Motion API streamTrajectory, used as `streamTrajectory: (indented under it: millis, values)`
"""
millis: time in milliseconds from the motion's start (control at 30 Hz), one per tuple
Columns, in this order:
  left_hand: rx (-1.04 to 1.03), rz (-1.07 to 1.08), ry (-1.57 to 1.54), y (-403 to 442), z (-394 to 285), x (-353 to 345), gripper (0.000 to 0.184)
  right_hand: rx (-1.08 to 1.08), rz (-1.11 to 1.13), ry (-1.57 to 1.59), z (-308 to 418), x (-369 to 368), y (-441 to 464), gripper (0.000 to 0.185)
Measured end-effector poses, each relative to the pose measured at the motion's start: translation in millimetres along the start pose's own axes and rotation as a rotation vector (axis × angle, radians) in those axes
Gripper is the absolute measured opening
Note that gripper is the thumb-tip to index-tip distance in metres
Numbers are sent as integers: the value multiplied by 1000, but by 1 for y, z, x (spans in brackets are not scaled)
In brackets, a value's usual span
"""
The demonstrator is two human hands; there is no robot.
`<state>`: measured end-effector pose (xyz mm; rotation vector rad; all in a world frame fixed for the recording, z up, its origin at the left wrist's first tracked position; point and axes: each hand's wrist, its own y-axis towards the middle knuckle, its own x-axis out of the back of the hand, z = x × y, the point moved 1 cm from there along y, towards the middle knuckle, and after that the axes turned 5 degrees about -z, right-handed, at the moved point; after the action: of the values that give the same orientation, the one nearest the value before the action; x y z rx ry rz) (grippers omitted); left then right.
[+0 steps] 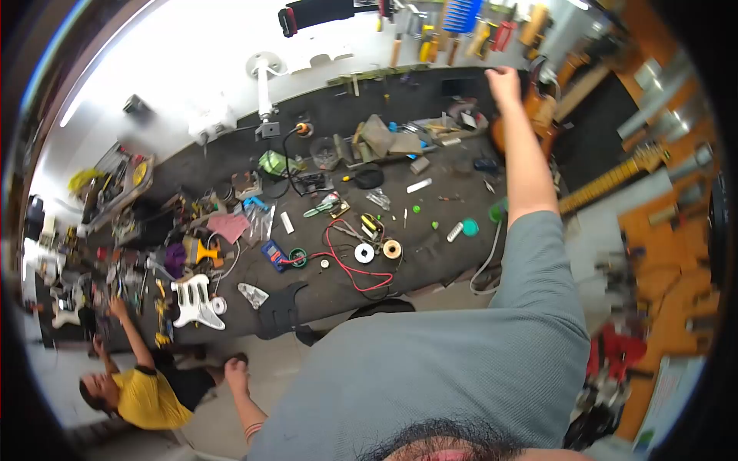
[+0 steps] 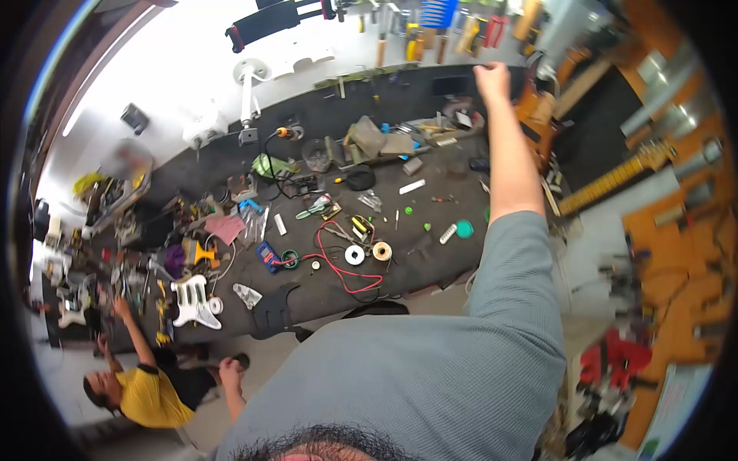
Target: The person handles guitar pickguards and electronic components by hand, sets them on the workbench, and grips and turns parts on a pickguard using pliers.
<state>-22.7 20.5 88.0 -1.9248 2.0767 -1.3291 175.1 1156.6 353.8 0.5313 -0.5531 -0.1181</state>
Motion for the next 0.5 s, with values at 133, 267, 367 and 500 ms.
streamTrajectory:
  millis: [133, 267, 367, 500]
  values:
    - [339, 528, 419, -125, 19, -29, 31, -92, -104, 64, -50, -39, 118, 81]
    - [364, 618, 516, -192, 67, -26, 19, 44, 173, 307, -30, -25, 146, 64]
    - [46, 637, 762, -198, 74, -35, 14, -36, 420, 445, -93, -73, 218, 63]
    - [357, 234, 311, -167, 74, -62, 23, 31, 452, 501, -92, -67, 215, 54]
